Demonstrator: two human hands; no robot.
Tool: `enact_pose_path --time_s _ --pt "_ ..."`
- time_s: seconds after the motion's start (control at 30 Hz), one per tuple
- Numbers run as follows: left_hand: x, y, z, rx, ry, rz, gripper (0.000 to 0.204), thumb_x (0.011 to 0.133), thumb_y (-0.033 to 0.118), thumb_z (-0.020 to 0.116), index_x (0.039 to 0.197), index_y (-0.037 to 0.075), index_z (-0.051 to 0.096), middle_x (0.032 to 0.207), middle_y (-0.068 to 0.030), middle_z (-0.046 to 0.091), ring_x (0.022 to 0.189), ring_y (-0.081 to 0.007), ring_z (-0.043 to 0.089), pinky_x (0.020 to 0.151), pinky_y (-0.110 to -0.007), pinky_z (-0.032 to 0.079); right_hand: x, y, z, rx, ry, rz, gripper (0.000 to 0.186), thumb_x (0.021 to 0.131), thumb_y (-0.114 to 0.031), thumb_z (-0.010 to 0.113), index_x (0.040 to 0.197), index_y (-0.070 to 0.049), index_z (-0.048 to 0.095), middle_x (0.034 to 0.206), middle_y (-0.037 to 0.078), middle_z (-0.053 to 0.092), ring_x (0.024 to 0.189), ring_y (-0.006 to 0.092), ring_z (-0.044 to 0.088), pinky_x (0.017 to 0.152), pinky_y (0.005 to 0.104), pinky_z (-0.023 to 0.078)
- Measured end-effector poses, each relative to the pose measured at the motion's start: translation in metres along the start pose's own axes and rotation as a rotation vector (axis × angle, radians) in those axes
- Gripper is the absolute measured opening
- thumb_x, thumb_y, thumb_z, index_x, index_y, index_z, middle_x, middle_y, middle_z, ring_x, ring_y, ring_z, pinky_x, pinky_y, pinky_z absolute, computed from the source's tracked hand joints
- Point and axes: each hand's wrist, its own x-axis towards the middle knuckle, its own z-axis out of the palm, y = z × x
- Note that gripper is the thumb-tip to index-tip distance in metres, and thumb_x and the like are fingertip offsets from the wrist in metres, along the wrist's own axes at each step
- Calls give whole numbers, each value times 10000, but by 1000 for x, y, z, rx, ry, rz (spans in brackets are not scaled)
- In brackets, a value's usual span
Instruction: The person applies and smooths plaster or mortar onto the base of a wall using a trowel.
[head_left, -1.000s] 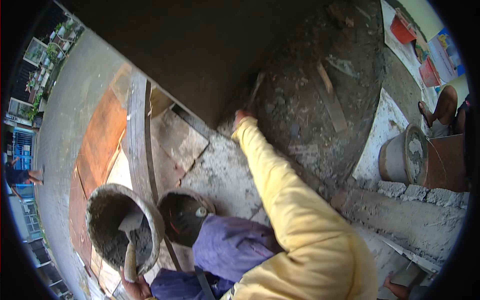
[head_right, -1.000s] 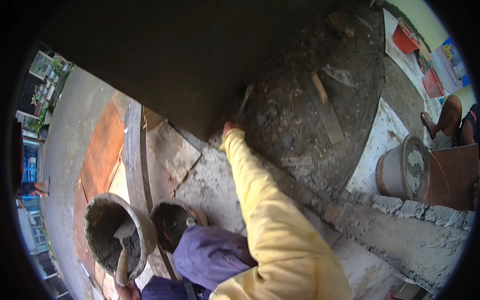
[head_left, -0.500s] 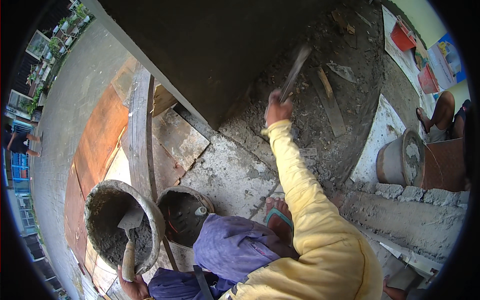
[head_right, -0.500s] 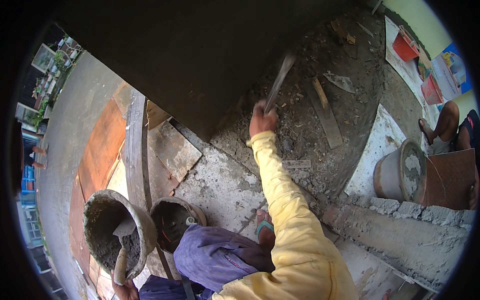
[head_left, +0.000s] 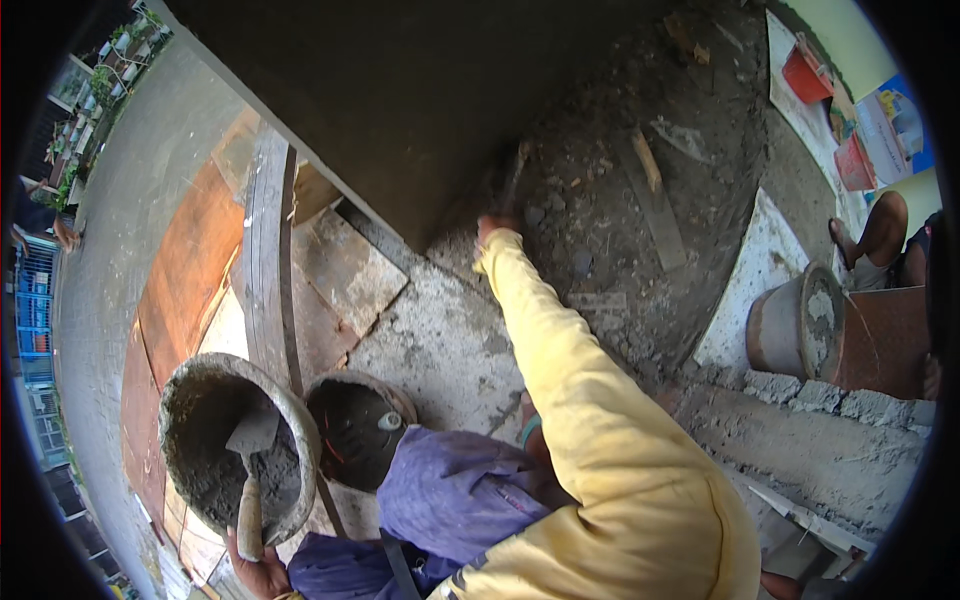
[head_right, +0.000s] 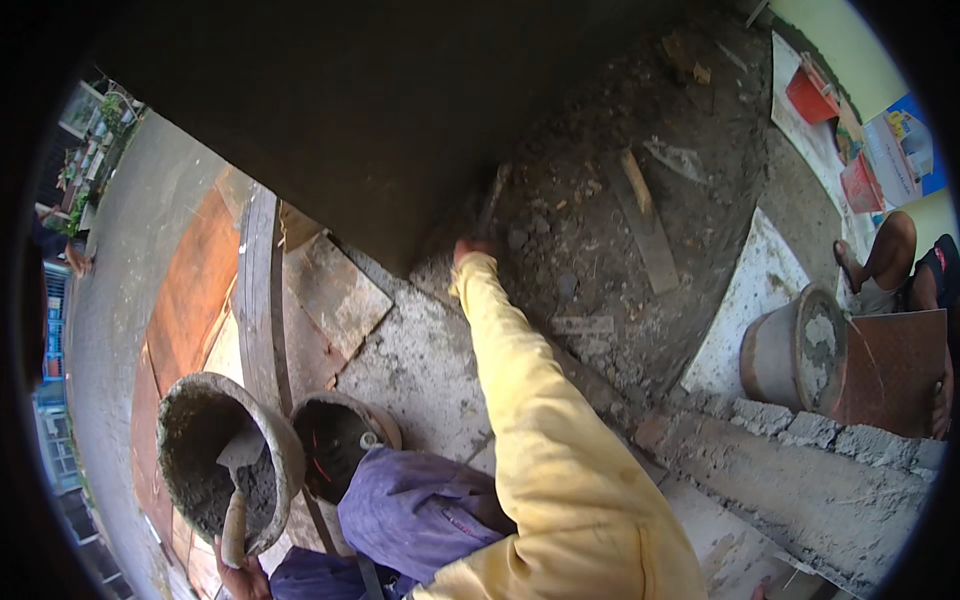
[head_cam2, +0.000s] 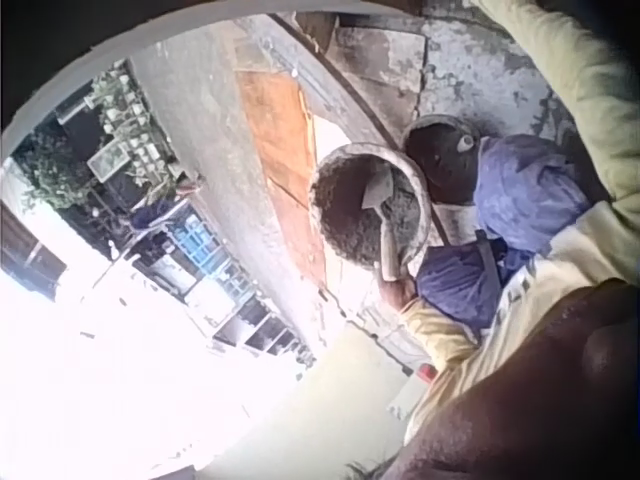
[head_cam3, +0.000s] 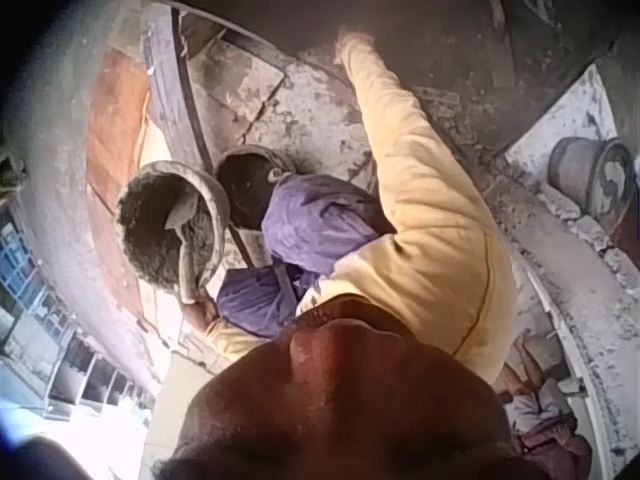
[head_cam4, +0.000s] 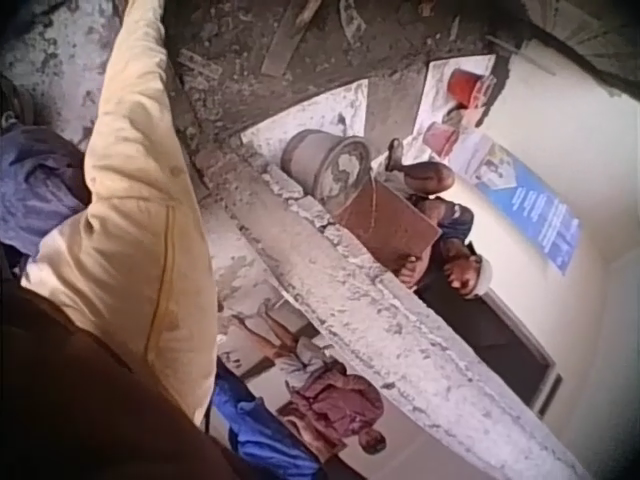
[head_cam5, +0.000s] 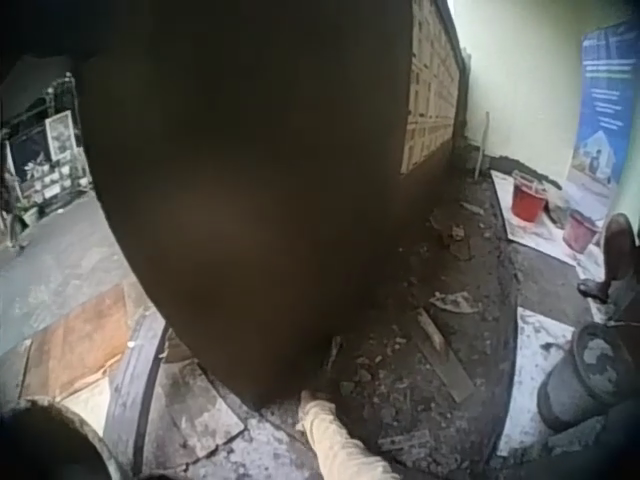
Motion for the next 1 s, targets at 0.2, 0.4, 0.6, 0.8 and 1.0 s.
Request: enact_pose_path --time_s 0.2,0.4,0.6,0.8,1.0 --pt "-4 -5 -18 109 -30 21 562 812 -127 464 1357 -4 399 1220 -154 525 1008 -241 542 776 -300 521 -14 -41 -93 -297 31 -62 197 854 -250 581 731 -97 584 513 54 485 392 201 463 363 388 360" --pt "-2 -9 -23 617 -27 212 640 777 -98 566 1377 7 371 1290 -168 498 1140 -293 505 944 -351 469 -39 1 -136 -215 165 -291 276 882 -310 590 809 -47 550 551 80 516 407 236 502 397 400 432" --pt "6 1 -6 4 29 -69 519 871 -59 485 1375 10 385 1305 -161 496 1145 -299 507 907 -357 493 -105 -62 -140 514 52 -672 478 837 -430 697 695 -76 409 469 -2 390 337 122 397 307 288 311" --pt "3 -2 2 694 -108 257 510 867 -65 445 1369 14 397 1299 -166 505 1139 -317 517 865 -355 523 -45 -70 -87 145 528 -745 528 848 -502 639 794 20 576 674 139 622 599 301 616 577 409 502" --pt "0 -6 2 245 11 61 557 825 -98 486 1365 -2 393 1296 -175 493 1138 -302 513 891 -342 511 8 -32 -122 204 -386 -5 264 841 -346 684 738 -124 586 571 52 552 459 202 526 427 390 434"
